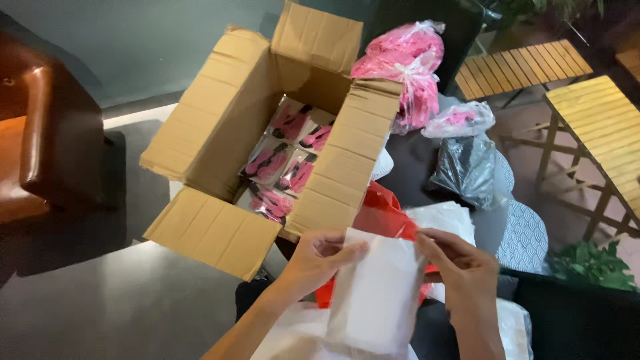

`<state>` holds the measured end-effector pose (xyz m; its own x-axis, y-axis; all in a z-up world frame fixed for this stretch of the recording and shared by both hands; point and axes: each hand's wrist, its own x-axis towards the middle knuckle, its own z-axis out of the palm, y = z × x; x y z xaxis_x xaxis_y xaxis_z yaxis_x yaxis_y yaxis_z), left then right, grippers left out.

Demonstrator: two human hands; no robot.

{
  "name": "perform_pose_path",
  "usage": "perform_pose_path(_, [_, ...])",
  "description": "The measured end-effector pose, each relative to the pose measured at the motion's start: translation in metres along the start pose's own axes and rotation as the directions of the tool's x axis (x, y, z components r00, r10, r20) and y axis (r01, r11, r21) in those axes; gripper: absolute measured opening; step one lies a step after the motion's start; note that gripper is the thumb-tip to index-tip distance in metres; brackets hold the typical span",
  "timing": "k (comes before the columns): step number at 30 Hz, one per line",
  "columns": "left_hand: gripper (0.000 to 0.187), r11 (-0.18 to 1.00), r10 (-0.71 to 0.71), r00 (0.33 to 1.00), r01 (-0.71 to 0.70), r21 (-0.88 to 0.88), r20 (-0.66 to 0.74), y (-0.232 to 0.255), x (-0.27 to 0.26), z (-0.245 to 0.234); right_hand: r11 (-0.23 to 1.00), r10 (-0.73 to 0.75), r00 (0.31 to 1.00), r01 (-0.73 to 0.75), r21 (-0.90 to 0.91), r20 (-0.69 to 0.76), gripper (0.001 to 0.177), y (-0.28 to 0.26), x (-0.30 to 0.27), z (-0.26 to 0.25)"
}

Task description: The person organizes cutlery sets by picking up pre-packaged utensils from a large cardboard box, placing them into smaller white paper bags, and then arranging the bags on a table.

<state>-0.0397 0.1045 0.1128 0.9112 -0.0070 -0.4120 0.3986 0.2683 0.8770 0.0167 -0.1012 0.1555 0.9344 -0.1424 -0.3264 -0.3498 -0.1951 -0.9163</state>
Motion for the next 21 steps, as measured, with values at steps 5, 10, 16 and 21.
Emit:
perform_pose_path(5, [0.030, 0.999, 0.007, 1.000, -0.008, -0.052, -0.017, 0.000, -0.011, -0.021, 0.990, 0.144, 0.983, -0.144, -0.007, 0.118, 0.020, 0.007, -0.001, 0.019])
perform_pose_path(10, [0.021, 0.994, -0.026, 0.988, 0.042, 0.100, -0.154, -0.015, -0.007, -0.045, 0.989, 0.148, 0.971, -0.141, -0.051, 0.188, 0.019, 0.026, 0.011, 0.039])
perform_pose_path(16, [0.014, 0.999, 0.041, 0.977, -0.041, 0.005, -0.208, -0.013, 0.012, -0.074, 1.000, -0.005, 0.959, 0.012, -0.023, 0.283, 0.020, 0.024, 0.037, 0.078])
perform_pose_path(21, [0.014, 0.995, 0.072, 0.961, -0.086, -0.041, -0.268, 0.010, 0.042, -0.099, 0.998, -0.042, 0.945, 0.054, -0.029, 0.323, 0.026, 0.033, 0.082, 0.112])
